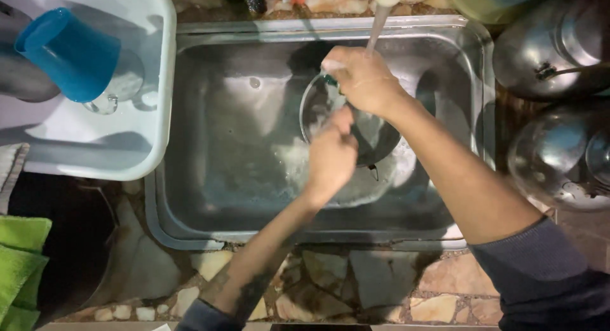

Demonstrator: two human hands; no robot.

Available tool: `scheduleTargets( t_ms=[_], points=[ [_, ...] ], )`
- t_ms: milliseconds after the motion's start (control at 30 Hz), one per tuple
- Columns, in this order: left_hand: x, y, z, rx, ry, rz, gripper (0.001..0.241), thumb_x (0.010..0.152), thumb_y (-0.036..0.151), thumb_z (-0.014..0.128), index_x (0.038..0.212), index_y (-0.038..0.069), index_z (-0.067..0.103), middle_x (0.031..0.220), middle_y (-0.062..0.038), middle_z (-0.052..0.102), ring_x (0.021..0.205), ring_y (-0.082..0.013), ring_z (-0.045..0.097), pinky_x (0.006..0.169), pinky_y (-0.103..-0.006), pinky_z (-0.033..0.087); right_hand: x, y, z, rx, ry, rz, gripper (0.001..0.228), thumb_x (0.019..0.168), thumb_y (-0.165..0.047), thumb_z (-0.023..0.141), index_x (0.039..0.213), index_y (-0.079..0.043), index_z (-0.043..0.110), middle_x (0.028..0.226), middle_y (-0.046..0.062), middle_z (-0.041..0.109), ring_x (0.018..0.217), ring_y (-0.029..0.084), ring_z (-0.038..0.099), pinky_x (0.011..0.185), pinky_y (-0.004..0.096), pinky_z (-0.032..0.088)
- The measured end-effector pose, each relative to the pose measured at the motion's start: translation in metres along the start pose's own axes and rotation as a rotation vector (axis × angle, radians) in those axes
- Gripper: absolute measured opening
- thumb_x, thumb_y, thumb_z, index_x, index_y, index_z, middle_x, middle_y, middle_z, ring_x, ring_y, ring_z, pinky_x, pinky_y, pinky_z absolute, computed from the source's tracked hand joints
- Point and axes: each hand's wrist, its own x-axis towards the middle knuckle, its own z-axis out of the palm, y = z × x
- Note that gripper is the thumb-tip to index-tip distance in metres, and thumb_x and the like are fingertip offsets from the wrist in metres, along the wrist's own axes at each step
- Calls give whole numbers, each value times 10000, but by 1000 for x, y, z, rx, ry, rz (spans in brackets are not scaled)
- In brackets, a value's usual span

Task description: Washing various kitchen items including a knife, pot, bowl, and spoon in a sink using soap and a sponge.

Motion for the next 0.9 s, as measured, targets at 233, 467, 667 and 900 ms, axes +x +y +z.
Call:
scheduleTargets(
  t_ms=[233, 467, 667, 900],
  points=[
    [75, 37, 24, -1045, 249, -84, 684, 1055, 541, 411, 1610, 219, 175, 1513, 62, 384, 1359, -96, 408, 1108, -325, 357, -14, -12, -1, 509, 124, 202, 274, 1037, -153, 561, 1275, -85, 677, 996, 102, 720, 857, 190, 666, 766, 328, 524],
    [117, 23, 40, -1499, 160, -515, 678, 1027, 632, 410, 1442, 105, 508, 1228, -89, 597, 1066, -222, 546, 968, -401, 452, -63, -24, -18, 627, 42, 205, 499, 991, 10, 415, 1450, -17, 609, 1197, 105, 701, 1063, 168, 608, 950, 274, 468],
    [101, 25, 34, -1401, 160, -476, 668, 998, 587, 461, 1494, 139, 470, 1328, -38, 596, 1222, -206, 529, 1050, -388, 422, -45, -3, -1, 545, 125, 56, 507, 992, 59, 472, 1492, -4, 533, 1258, 127, 642, 1109, 177, 559, 965, 302, 439],
    [55, -29, -39, -424, 193, -60, 578, 1056, 484, 493, 1521, 140, 504, 1571, -83, 526, 1456, -237, 496, 1219, -372, 358, -37, 55, 73, 255, 422, 382, 285, 892, -103, 730, 1114, -26, 569, 975, 73, 687, 906, 205, 674, 806, 309, 516]
  ],
)
